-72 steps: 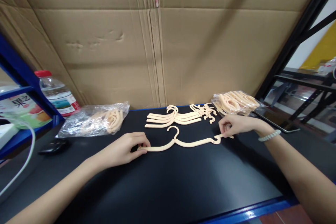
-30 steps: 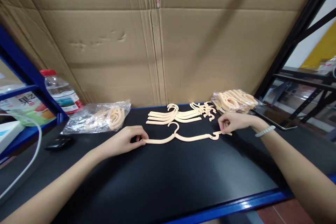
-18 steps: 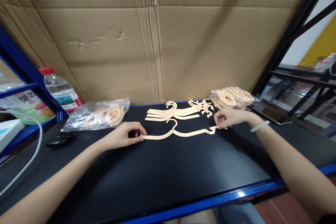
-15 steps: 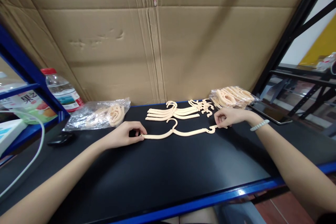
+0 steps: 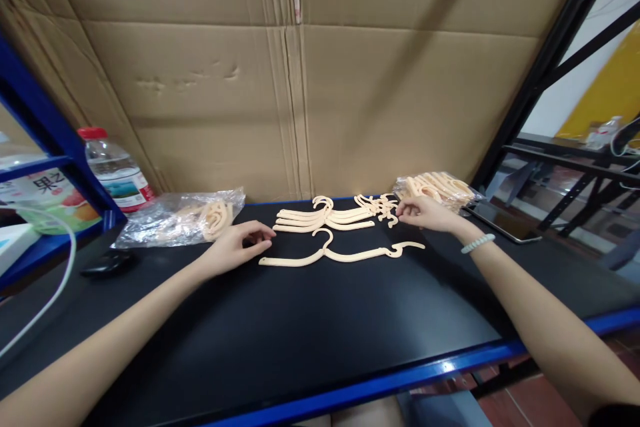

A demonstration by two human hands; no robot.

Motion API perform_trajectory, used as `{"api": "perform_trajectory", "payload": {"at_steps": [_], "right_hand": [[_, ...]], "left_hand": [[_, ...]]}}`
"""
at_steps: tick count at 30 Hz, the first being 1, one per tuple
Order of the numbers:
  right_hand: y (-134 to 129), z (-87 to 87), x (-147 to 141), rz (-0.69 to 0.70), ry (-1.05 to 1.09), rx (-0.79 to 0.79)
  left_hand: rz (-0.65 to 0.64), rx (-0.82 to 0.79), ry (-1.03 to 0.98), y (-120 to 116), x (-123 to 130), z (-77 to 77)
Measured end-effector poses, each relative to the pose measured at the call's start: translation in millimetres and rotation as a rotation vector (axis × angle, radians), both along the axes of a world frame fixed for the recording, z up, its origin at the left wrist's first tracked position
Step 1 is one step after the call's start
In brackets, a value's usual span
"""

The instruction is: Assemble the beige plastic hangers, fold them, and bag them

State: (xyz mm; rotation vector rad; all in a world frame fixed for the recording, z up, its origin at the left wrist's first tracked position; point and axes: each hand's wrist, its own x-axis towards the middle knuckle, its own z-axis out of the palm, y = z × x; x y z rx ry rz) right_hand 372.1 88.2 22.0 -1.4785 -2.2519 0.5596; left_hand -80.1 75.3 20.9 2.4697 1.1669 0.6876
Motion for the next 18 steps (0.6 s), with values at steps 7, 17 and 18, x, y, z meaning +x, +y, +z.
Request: {"api": "perform_trajectory", "payload": {"at_steps": [7, 17, 18], "right_hand": [[9, -14.2, -10, 0.056, -0.085, 0.226], [15, -25.2, -11, 0.093, -0.021, 0.379], [14, -23.4, -12, 0.084, -0.002, 0.416]], "left_hand": [[0.103, 0.112, -0.063, 29, 11, -17.7], [-0.013, 0.133, 0.085, 45, 27, -9.3], [-0.025, 0.134, 0.087, 45, 29, -7.6]]}}
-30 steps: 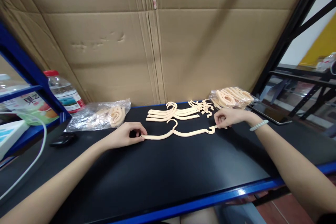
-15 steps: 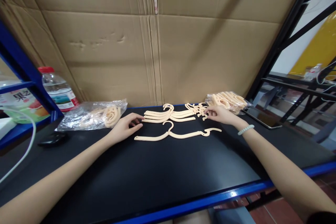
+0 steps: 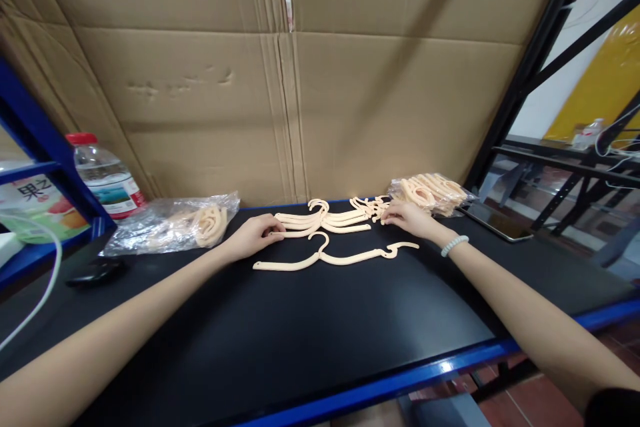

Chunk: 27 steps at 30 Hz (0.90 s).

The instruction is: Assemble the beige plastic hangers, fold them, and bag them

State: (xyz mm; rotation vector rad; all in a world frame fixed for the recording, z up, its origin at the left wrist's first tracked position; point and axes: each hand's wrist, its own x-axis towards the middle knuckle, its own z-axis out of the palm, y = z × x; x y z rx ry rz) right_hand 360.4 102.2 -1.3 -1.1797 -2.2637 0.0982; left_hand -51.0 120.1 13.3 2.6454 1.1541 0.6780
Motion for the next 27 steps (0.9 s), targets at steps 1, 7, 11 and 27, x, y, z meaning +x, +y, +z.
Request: {"api": "perform_trajectory", "payload": {"at_steps": [1, 7, 11, 27], "right_hand": [[-2, 2.6, -1, -0.012, 0.027, 0.042], [-14, 22.1, -4, -0.201, 0.302, 0.335], [-22, 28.9, -14, -0.301, 0.503, 0.389], [-67, 34.0, -69, -0.048, 1.219, -0.398]], "left_hand": [[-0.007, 0.006, -0.002, 0, 2, 1.8], [0.002, 0.094, -0.066, -12, 9, 12.8], [0.021, 0.167, -0.138, -29, 9, 14.7], [0.034, 0.484, -0.322, -71, 6, -11.4]]}}
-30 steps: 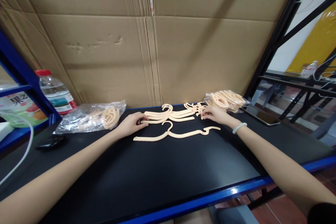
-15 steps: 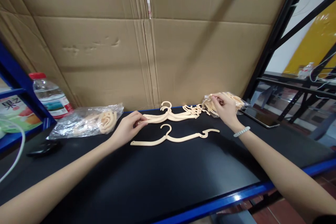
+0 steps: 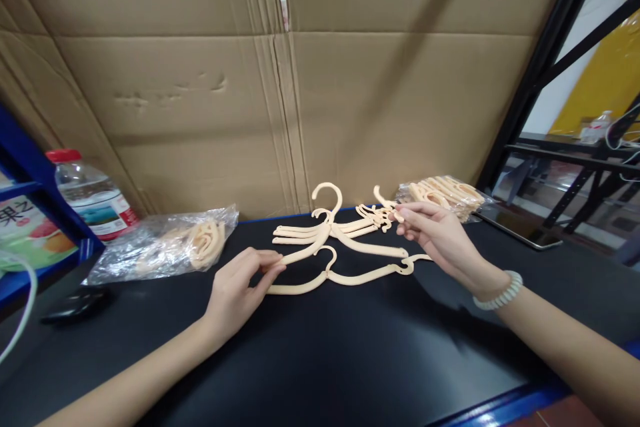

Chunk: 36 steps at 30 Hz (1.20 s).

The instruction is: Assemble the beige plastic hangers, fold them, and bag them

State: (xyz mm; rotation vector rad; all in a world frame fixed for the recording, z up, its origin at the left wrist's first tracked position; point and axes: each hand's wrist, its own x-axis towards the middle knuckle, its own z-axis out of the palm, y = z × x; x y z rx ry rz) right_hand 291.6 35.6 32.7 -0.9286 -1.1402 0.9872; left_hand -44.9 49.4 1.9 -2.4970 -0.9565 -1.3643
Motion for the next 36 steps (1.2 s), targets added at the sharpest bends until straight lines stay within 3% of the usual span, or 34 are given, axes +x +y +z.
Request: {"api": "perform_trajectory", "payload": {"at_steps": [10, 17, 21, 36], "right_hand": [[9, -11.5, -1, 0.055, 0.060, -0.170], [9, -14.7, 0, 0.213, -0.019, -0.184], [12, -17.4, 2, 0.232, -0.024, -0.232], [13, -15.2, 11, 0.466, 0.063, -0.360]], "left_hand": [[-0.026, -0.033, -0.085, 1, -2, -2.4], [-0.006, -0.192, -0.241, 2, -2, -4.0], [0.018, -0.275, -0.283, 4, -3, -4.3], [0.007, -0.292, -0.315, 4, -3, -3.3]]}}
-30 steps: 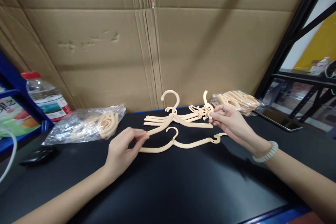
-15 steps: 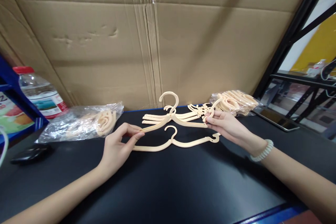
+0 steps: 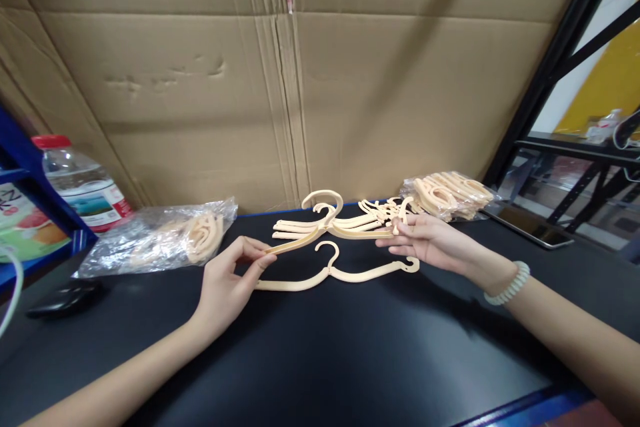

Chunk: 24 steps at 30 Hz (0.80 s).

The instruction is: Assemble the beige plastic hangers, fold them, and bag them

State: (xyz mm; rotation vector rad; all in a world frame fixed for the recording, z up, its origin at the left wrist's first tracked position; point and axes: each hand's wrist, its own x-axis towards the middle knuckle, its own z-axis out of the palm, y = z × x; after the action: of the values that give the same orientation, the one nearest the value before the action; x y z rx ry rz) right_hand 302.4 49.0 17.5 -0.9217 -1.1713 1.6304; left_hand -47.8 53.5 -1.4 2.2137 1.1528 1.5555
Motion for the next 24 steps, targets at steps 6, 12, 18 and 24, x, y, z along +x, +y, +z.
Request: {"api": "perform_trajectory", "payload": {"at_steps": [6, 12, 18, 24], "right_hand": [[-1, 1.6, -1, 0.002, -0.024, -0.045], [-2, 1.8, -1, 0.003, 0.006, -0.068], [-2, 2.4, -3, -0.029, -0.042, -0.005], [-8, 3.0, -13, -0.116, -0.049, 0.124]], "left_hand": [[-0.004, -0.007, -0.001, 0, 0, -0.3], [-0.007, -0.013, -0.012, 1, 0, -1.6], [0.006, 0.000, 0.009, 0, 1, 0.3], [-0.010, -0.009, 0.012, -1, 0, -0.4]]}}
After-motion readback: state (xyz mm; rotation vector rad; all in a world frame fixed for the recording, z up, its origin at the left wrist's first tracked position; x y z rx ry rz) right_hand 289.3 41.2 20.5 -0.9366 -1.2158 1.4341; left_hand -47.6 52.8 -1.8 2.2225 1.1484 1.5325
